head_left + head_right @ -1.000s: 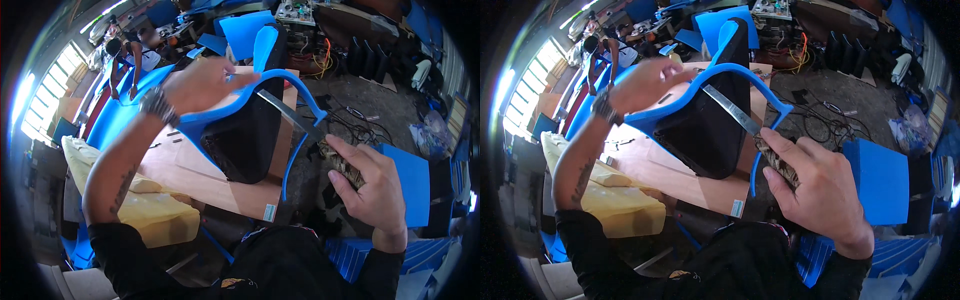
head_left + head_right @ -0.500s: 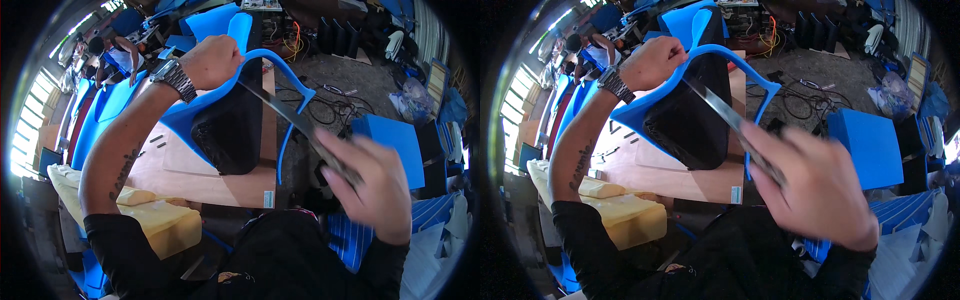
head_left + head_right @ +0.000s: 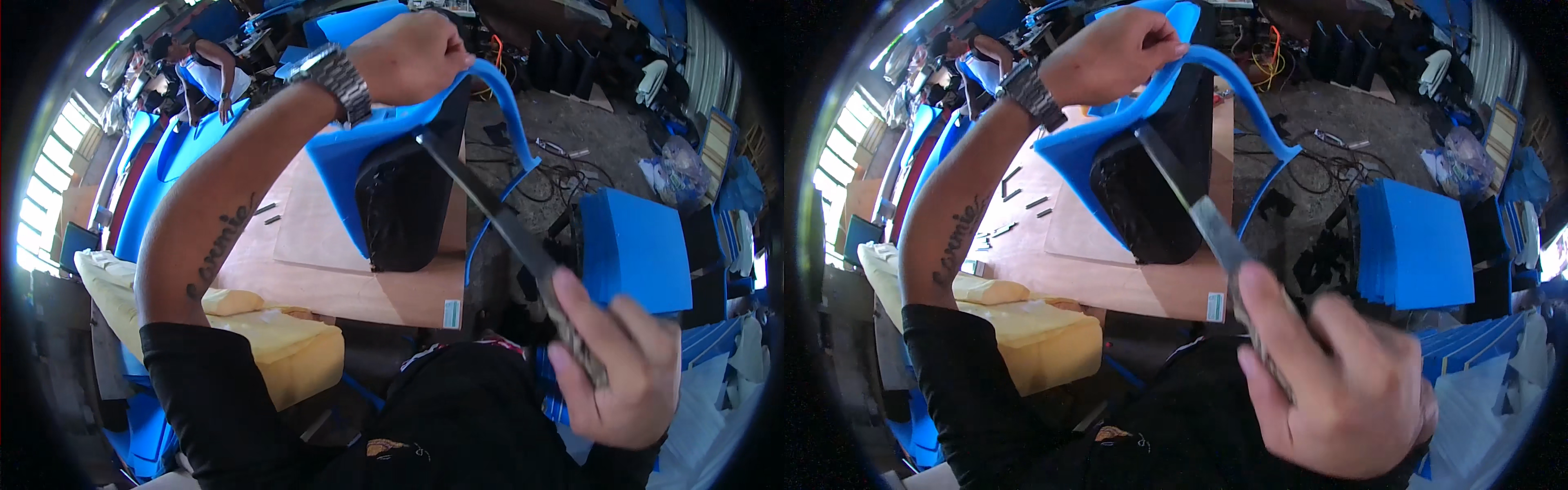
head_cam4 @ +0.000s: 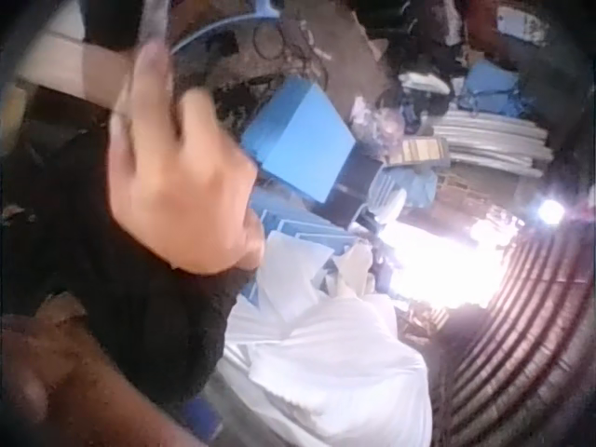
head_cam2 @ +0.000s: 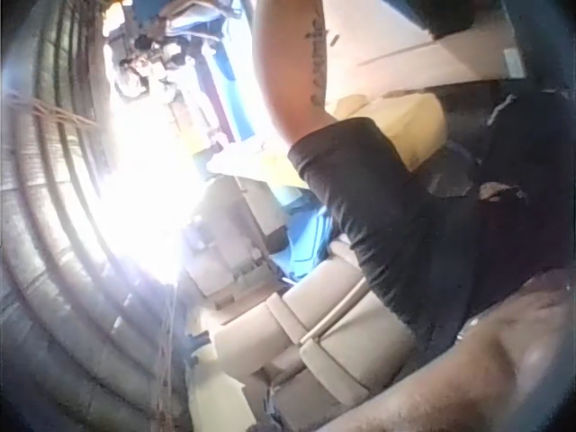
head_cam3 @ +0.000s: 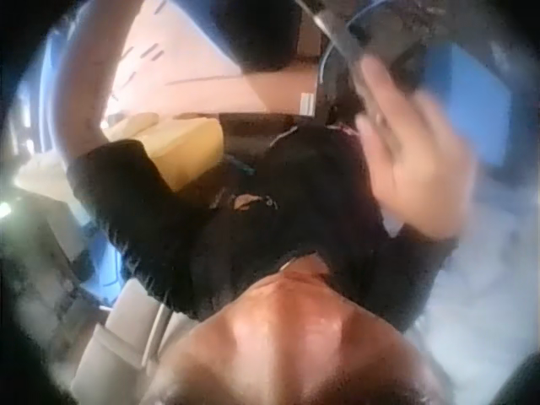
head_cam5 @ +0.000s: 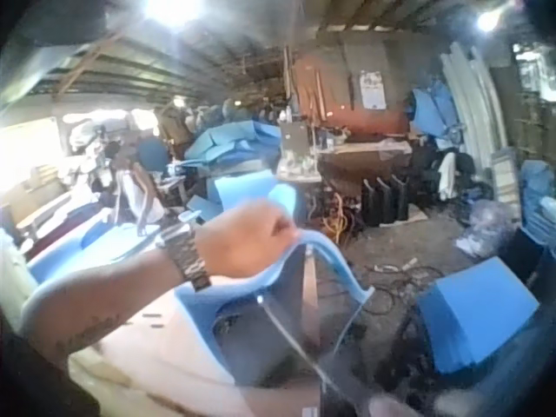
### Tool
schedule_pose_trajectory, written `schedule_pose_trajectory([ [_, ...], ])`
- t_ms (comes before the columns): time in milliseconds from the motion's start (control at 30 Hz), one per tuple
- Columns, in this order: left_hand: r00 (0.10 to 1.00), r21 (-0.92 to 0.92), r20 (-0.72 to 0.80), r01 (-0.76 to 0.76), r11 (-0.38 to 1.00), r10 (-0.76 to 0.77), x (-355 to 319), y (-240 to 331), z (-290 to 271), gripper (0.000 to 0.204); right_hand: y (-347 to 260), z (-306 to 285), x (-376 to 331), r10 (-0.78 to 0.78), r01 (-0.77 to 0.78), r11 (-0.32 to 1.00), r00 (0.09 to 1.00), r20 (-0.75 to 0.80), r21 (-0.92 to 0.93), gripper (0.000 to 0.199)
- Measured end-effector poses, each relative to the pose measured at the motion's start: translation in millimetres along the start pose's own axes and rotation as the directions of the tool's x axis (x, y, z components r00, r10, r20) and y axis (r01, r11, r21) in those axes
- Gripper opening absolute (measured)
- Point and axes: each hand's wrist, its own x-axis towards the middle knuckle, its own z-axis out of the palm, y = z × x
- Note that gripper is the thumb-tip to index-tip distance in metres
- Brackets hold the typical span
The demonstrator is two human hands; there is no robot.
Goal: The person trims a blue foam piece with a knife, then applies a yellow liquid from a bottle onto the foam using a sponge. They rub the liquid into the foam surface and edges, then pour more liquid directly onto the foam. Finally, they place the treated foam piece onto a stack of similar items.
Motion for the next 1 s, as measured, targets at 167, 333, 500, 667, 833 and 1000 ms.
schedule_pose_trajectory([
  [167, 1.0, -0.089, -0.006, -0.022, 0.996, 0.021, -9, 5, -4, 0.03, -8, 32, 41, -0.061, 0.06, 0.996, 0.998, -0.012, -0.058, 0.048],
  [333, 0.999, -0.072, -0.029, -0.02, 0.997, 0.018, -21, 8, -31, 0.028, -27, 12, 7, -0.037, 0.041, 0.996, 0.998, 0.048, -0.085, 0.056],
  [500, 0.998, 0.037, 0.052, 0.032, 0.999, -0.033, -40, -5, -24, 0.034, -10, 22, 7, 0.027, -0.007, 0.938, 0.998, -0.051, 0.348, 0.053],
  [667, 0.978, 0.063, 0.204, -0.064, 0.996, 0.05, -94, -40, -19, 0.032, 40, 66, 4, -0.177, 0.271, 0.496, 0.962, -0.209, 0.825, 0.054],
  [833, 0.988, 0.032, 0.138, 0.066, 0.997, -0.07, -107, -45, -17, 0.024, 40, 92, 11, -0.335, 0.421, 0.316, 0.888, -0.315, 0.851, 0.068],
  [1000, 0.992, 0.023, 0.12, -0.026, 0.999, 0.023, -92, -47, -7, 0.023, 6, 104, 12, -0.034, 0.308, 0.205, 0.951, -0.308, 0.929, 0.052],
])
